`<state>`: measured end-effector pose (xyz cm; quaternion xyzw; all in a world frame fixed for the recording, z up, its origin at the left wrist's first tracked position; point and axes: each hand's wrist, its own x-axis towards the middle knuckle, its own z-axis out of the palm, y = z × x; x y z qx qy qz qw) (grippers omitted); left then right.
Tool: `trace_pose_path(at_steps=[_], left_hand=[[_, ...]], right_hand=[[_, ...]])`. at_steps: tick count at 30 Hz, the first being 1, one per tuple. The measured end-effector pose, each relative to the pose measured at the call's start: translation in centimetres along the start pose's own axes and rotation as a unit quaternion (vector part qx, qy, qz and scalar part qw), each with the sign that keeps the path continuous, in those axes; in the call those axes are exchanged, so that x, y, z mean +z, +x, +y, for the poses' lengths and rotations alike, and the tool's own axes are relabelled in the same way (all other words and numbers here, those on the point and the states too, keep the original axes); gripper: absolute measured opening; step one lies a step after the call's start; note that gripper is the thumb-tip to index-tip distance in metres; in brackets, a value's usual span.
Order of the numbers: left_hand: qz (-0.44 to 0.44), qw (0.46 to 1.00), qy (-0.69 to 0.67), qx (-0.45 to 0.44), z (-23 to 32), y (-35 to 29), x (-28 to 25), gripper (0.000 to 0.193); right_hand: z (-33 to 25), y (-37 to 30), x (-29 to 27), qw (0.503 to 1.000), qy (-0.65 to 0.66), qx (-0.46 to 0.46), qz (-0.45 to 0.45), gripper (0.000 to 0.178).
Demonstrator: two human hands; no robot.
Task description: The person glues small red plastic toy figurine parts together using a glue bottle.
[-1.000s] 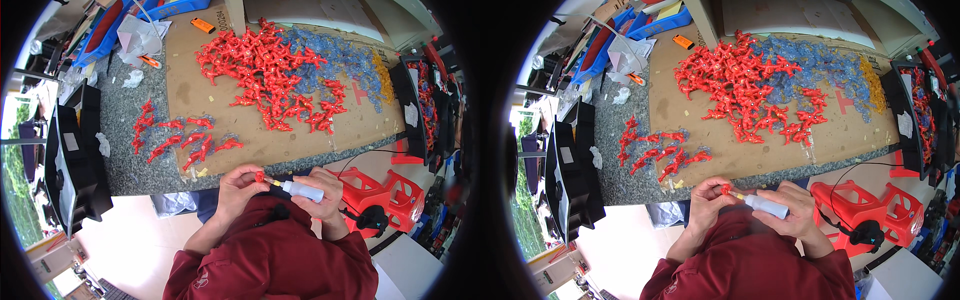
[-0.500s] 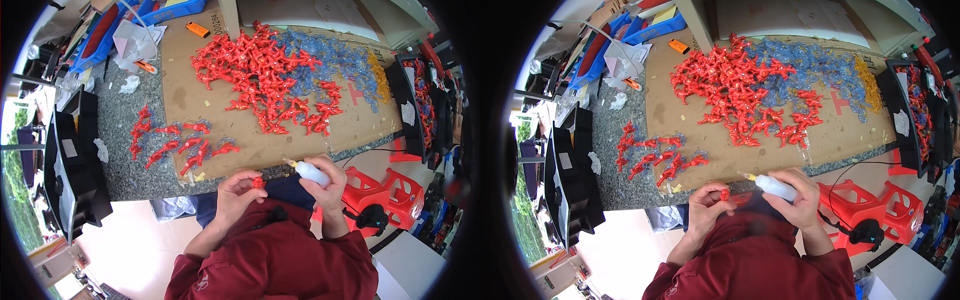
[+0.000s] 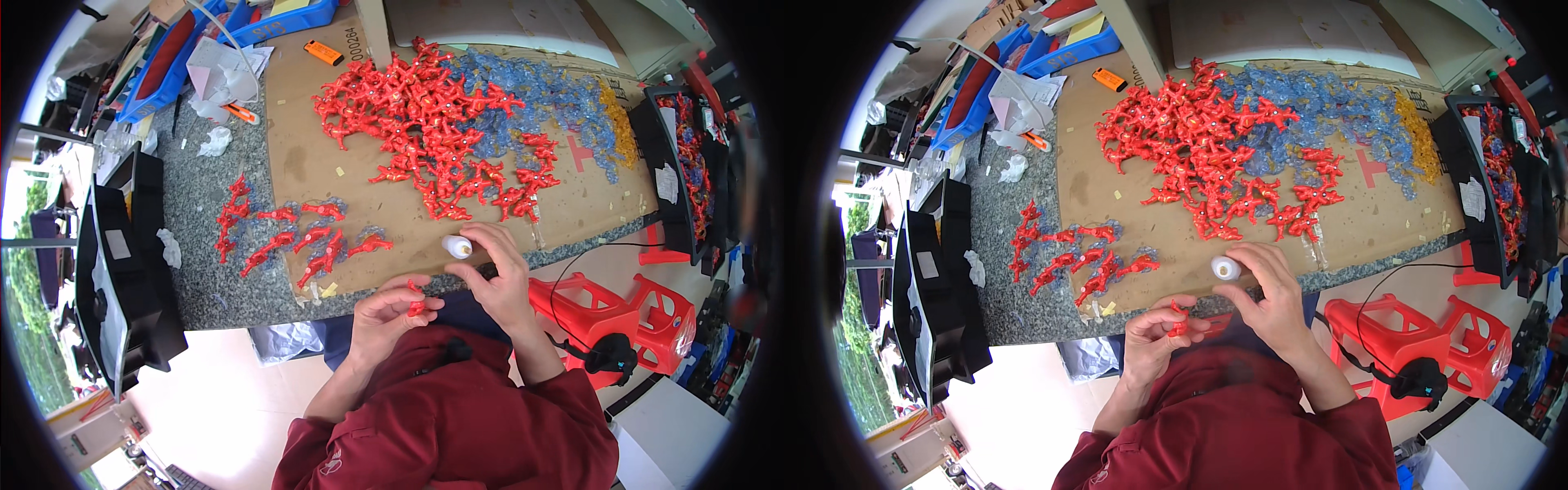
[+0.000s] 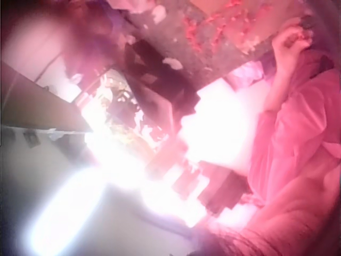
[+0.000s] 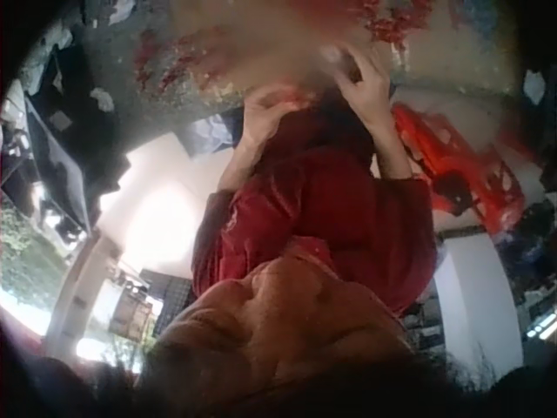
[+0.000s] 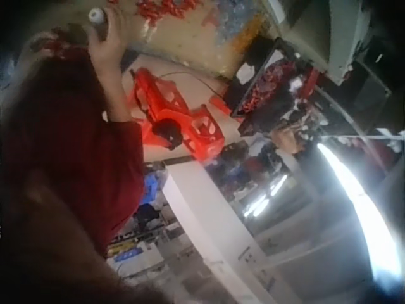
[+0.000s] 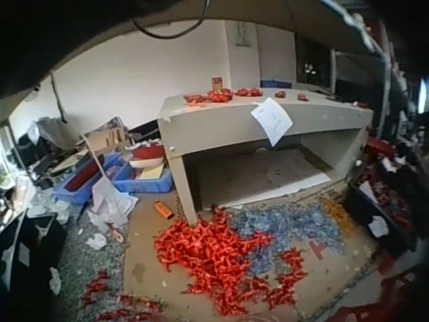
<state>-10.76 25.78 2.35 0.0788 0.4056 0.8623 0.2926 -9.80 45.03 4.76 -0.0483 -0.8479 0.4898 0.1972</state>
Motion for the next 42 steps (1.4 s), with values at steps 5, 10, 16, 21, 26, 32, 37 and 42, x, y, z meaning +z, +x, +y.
trace_pose_path(at_steps=[5, 10, 16, 21, 26, 32, 37, 42], left_hand=[[0.018, 0.997, 0.071, -0.003, 0.2, -0.7, -0.4, 0.036], [0.099, 0.994, 0.048, -0.023, 1.2, -0.4, 1.6, 0.048], [0.030, 0.997, 0.058, -0.034, 0.2, -0.7, 0.3, 0.034], [0.045, 0.998, -0.007, -0.034, 0.6, -0.5, 1.0, 0.028], [0.025, 0.998, -0.024, -0.043, 0.6, -0.4, 0.6, 0.026], [0.008, 0.991, -0.105, -0.084, 0.6, 0.4, 1.7, 0.028], [-0.012, 0.985, -0.136, -0.108, -0.1, 0.0, 1.7, 0.027], [-0.007, 0.990, -0.109, -0.087, -0.4, -0.4, 1.1, 0.027]], right_hand=[[-0.1, 1.4, -4.2, 0.998, -0.026, 0.026, 0.045, 0.032], [2.8, 7.1, -5.1, 0.989, -0.134, -0.043, 0.052, 0.017], [3.8, 11.1, -3.8, 0.978, -0.205, -0.038, -0.001, 0.012], [2.9, 10.3, -5.0, 0.995, -0.094, 0.023, 0.029, 0.008], [1.9, 5.2, -6.7, 0.971, 0.179, 0.123, -0.096, 0.008], [1.3, -1.5, -3.2, 0.873, 0.426, 0.103, -0.215, 0.011], [1.5, -2.5, -1.5, 0.892, 0.392, 0.041, -0.221, 0.020], [1.3, -2.0, -1.5, 0.920, 0.327, -0.003, -0.217, 0.017]])
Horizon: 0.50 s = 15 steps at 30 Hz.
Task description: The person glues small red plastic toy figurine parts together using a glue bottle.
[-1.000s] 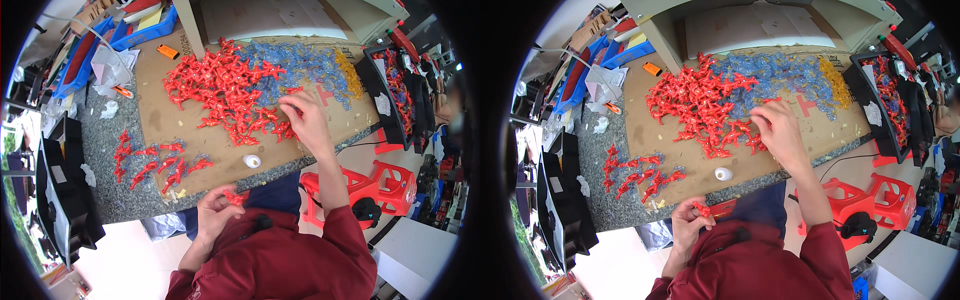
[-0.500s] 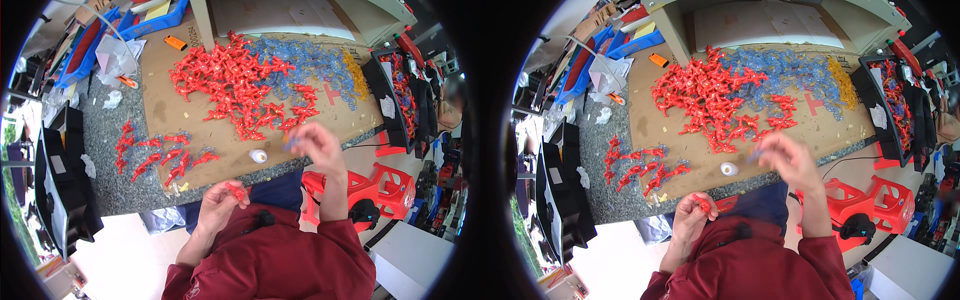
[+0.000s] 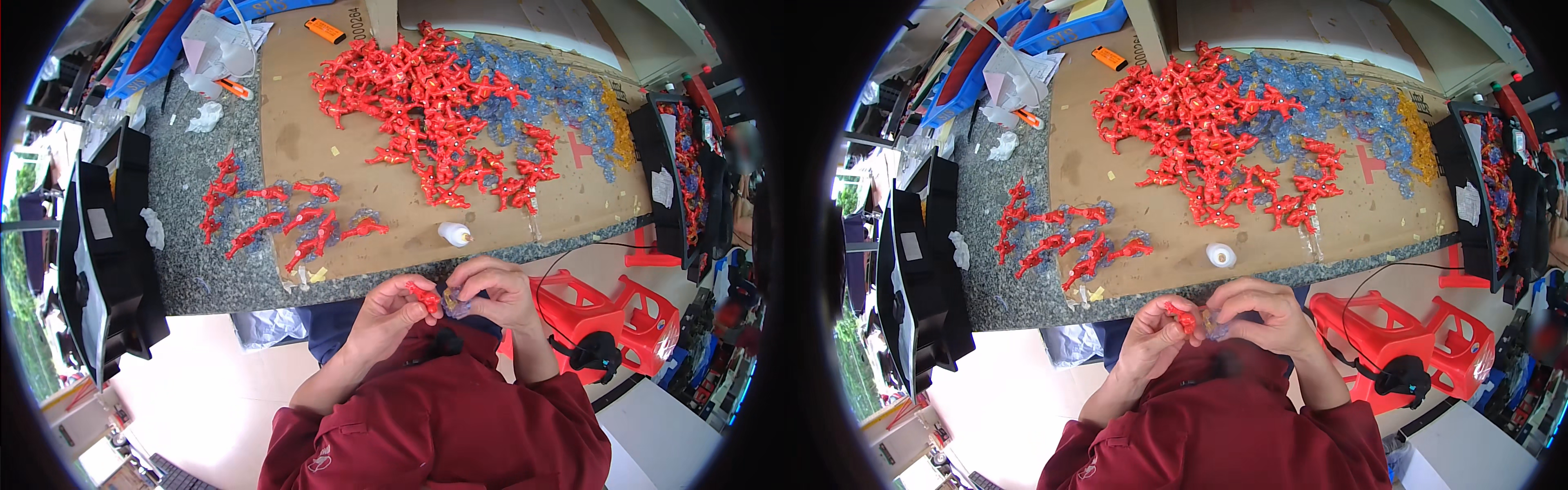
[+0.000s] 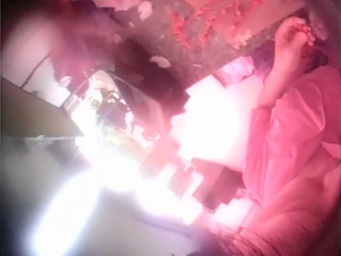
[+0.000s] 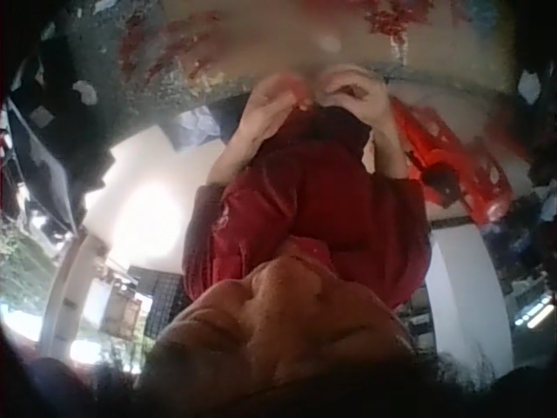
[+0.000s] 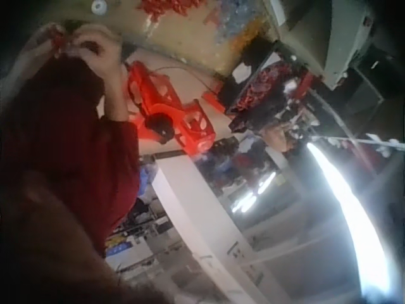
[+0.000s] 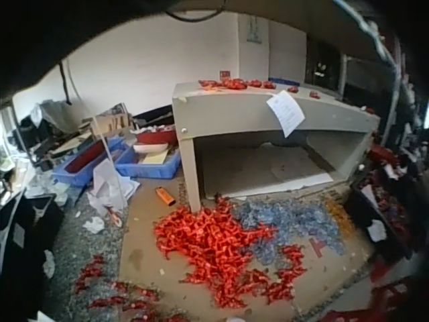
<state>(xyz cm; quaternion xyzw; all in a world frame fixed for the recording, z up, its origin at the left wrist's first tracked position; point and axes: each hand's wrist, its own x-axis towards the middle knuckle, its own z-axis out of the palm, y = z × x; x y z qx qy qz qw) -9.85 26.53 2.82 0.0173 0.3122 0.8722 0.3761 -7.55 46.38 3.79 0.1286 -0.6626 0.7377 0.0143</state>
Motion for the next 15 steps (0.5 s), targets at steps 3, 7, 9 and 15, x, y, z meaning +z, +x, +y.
trace_pose_path(at_steps=[3, 7, 9, 15], left_hand=[[-0.007, 1.000, -0.025, 0.003, 0.2, -0.1, -0.1, 0.024], [0.010, 0.999, 0.025, 0.034, 0.1, -0.1, -0.4, 0.023], [0.010, 0.998, 0.043, 0.052, 0.0, -0.1, -0.6, 0.022], [0.018, 0.997, 0.055, 0.057, 0.0, -0.1, -0.5, 0.022]], right_hand=[[0.1, -0.1, 0.2, 1.000, -0.010, 0.000, 0.008, 0.016], [1.0, -1.5, 0.9, 0.977, 0.177, 0.078, 0.085, 0.014], [0.6, -1.5, 1.0, 0.963, 0.234, 0.107, 0.086, 0.016], [1.5, -1.9, 1.4, 0.971, 0.190, 0.096, 0.105, 0.026]])
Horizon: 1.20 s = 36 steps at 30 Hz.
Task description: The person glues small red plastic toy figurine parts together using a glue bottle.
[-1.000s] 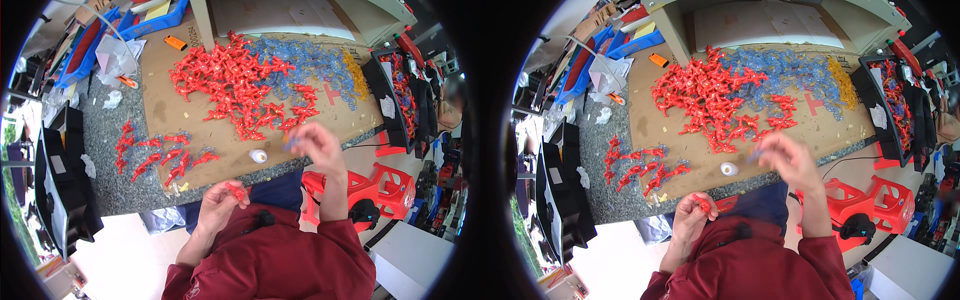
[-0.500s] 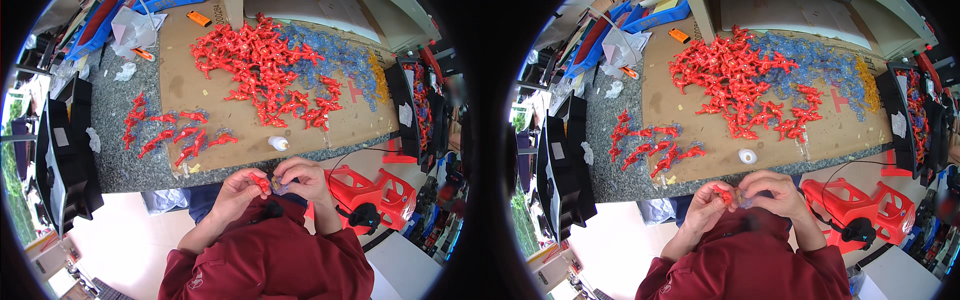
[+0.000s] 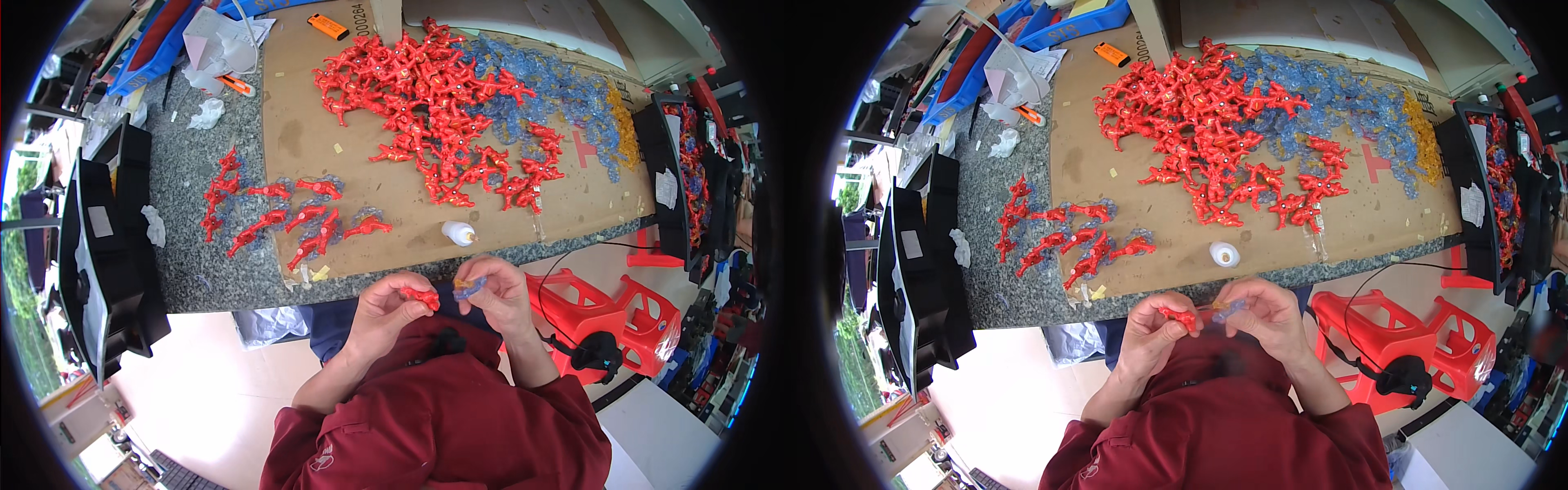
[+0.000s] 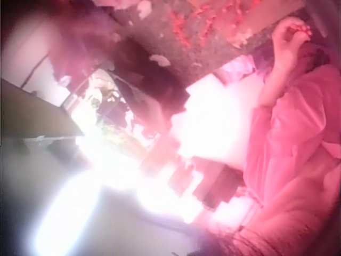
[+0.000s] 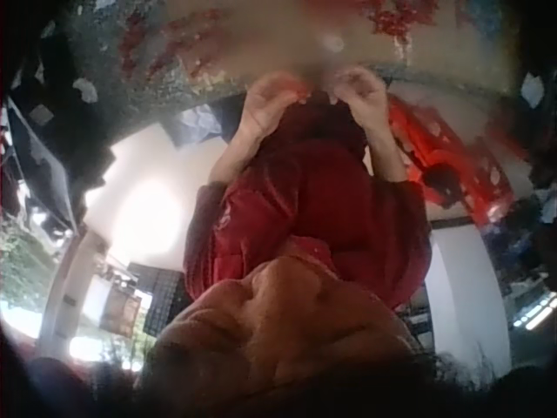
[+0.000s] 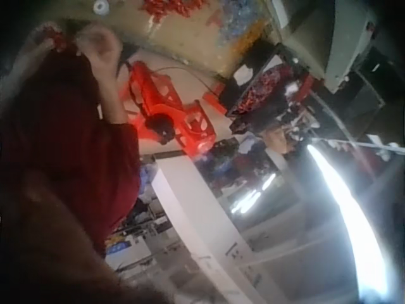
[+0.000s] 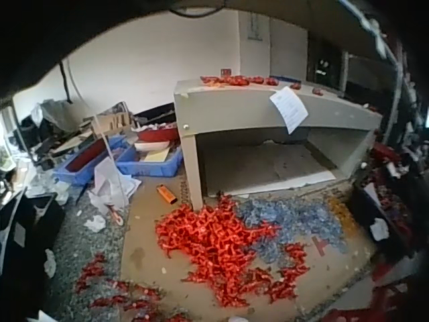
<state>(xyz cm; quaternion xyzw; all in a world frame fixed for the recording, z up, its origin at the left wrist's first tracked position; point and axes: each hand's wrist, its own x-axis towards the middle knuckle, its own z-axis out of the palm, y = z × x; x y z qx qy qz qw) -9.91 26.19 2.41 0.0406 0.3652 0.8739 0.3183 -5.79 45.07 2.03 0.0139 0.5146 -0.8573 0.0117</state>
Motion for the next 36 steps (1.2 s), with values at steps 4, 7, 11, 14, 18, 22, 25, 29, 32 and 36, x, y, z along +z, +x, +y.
trace_pose_path(at_steps=[4, 7, 11, 14, 18, 22, 25, 29, 32, 36], left_hand=[[-0.007, 0.998, 0.062, 0.031, -0.2, 0.0, -0.2, 0.022], [-0.008, 0.994, 0.096, 0.053, -0.2, 0.0, -0.1, 0.022], [0.003, 0.987, 0.140, 0.080, 0.1, -0.1, 0.5, 0.022], [0.005, 0.976, 0.186, 0.116, 0.2, -0.2, 0.6, 0.022], [0.005, 0.967, 0.212, 0.144, -0.1, -0.2, 0.4, 0.022], [0.011, 0.964, 0.219, 0.152, -0.2, -0.1, 0.4, 0.021], [0.020, 0.962, 0.229, 0.146, -0.1, -0.1, 0.5, 0.019], [0.009, 0.964, 0.214, 0.156, -0.3, -0.1, 0.4, 0.022], [0.007, 0.962, 0.218, 0.164, -0.3, -0.1, 0.2, 0.022], [0.006, 0.954, 0.237, 0.182, -0.1, 0.1, 0.2, 0.022]], right_hand=[[-0.7, -0.4, 0.8, 0.997, 0.014, -0.002, 0.070, 0.027], [-1.3, -0.4, 1.5, 0.993, 0.106, 0.049, 0.032, 0.026], [-0.2, -0.7, 1.3, 0.962, 0.247, 0.114, -0.024, 0.025], [0.8, -1.1, 1.4, 0.935, 0.321, 0.139, -0.059, 0.022], [2.1, -1.4, 2.1, 0.909, 0.382, 0.167, -0.021, 0.017], [2.2, -1.5, 2.2, 0.898, 0.403, 0.177, -0.032, 0.014], [2.2, -1.4, 2.1, 0.888, 0.419, 0.180, -0.054, 0.014], [2.2, -1.6, 2.3, 0.892, 0.408, 0.192, -0.039, 0.014], [2.3, -1.6, 2.3, 0.912, 0.366, 0.182, -0.032, 0.014], [2.2, -1.5, 2.3, 0.940, 0.302, 0.156, -0.034, 0.017]])
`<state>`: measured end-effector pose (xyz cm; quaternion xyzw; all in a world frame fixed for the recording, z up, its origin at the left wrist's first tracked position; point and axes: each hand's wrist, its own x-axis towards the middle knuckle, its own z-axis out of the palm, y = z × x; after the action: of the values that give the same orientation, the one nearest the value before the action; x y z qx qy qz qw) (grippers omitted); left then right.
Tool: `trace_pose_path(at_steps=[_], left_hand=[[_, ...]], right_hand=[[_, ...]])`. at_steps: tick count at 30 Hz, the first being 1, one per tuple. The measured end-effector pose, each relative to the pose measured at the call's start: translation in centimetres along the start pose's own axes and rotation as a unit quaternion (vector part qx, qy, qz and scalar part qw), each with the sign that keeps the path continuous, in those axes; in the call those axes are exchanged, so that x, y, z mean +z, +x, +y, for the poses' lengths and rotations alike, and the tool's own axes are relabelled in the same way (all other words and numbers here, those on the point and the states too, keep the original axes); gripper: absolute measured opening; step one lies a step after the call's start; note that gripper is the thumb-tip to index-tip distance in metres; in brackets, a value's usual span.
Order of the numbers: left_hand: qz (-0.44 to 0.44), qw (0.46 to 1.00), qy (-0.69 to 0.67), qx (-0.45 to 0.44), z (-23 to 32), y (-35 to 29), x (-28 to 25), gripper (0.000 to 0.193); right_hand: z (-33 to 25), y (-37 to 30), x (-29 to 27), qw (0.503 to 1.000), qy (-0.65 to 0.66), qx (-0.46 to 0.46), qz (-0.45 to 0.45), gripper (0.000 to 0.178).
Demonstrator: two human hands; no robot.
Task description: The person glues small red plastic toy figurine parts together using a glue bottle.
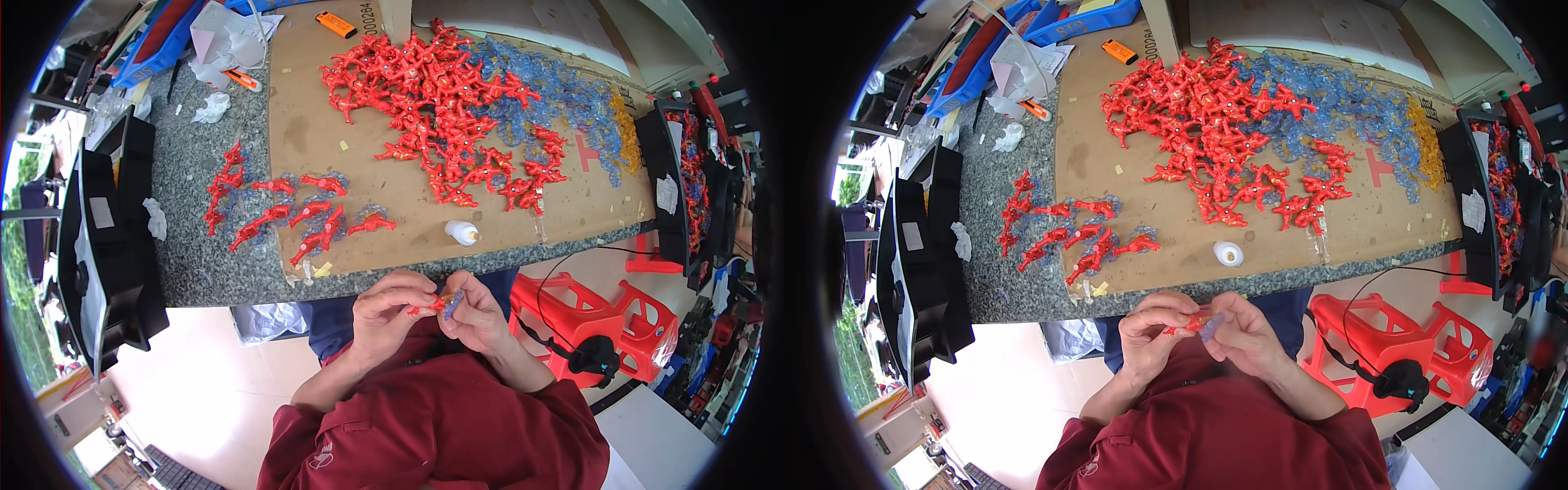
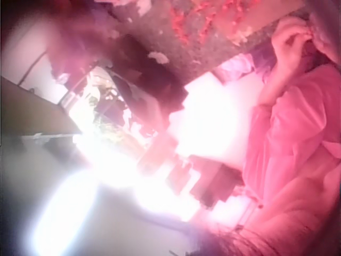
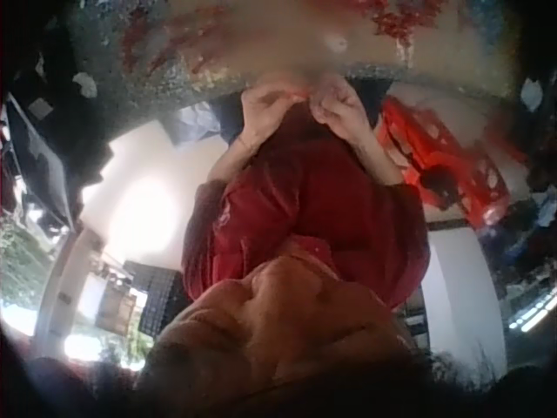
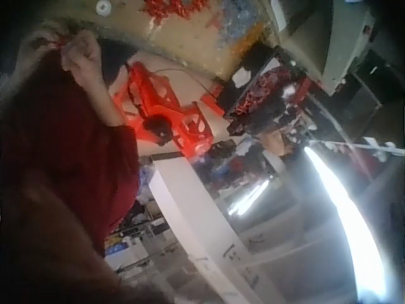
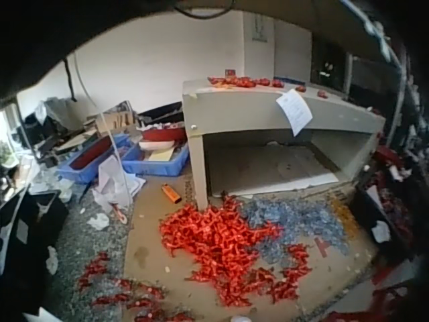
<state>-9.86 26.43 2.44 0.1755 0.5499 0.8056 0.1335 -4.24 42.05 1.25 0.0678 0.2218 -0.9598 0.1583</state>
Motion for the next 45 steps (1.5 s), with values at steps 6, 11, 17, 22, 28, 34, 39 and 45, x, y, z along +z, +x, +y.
trace_pose_path(at_steps=[6, 11, 17, 22, 28, 34, 39, 45], left_hand=[[0.002, 1.000, 0.011, 0.011, 0.2, 0.2, 0.3, 0.021], [0.000, 0.997, 0.072, 0.033, 0.4, 0.4, 0.3, 0.019], [0.004, 0.992, 0.108, 0.059, 0.5, 0.4, 0.1, 0.018], [0.006, 0.996, 0.079, 0.027, 0.6, 0.4, 0.0, 0.017], [-0.016, 1.000, 0.001, 0.005, 0.1, 0.1, -0.4, 0.019], [-0.058, 0.993, -0.103, -0.005, -0.9, 0.0, -1.0, 0.017], [-0.067, 0.989, -0.130, -0.013, -0.9, 0.4, -0.9, 0.013], [-0.114, 0.989, -0.095, 0.012, -0.7, 0.7, -1.4, 0.015]], right_hand=[[0.0, 0.0, 0.2, 0.997, 0.082, -0.002, -0.003, 0.015], [0.3, 0.1, -0.3, 0.997, 0.065, 0.014, -0.035, 0.013], [0.5, 0.1, 0.2, 0.998, 0.049, 0.023, -0.031, 0.013], [0.3, 0.0, 1.6, 0.993, -0.071, -0.092, 0.019, 0.022], [0.9, -0.4, 1.6, 0.950, -0.234, -0.203, 0.044, 0.021], [-0.4, -0.7, 1.9, 0.819, -0.502, -0.278, 0.022, 0.025], [-0.6, -0.8, 2.3, 0.799, -0.531, -0.280, 0.030, 0.025], [-0.8, -1.0, 2.2, 0.791, -0.535, -0.297, 0.016, 0.026]])
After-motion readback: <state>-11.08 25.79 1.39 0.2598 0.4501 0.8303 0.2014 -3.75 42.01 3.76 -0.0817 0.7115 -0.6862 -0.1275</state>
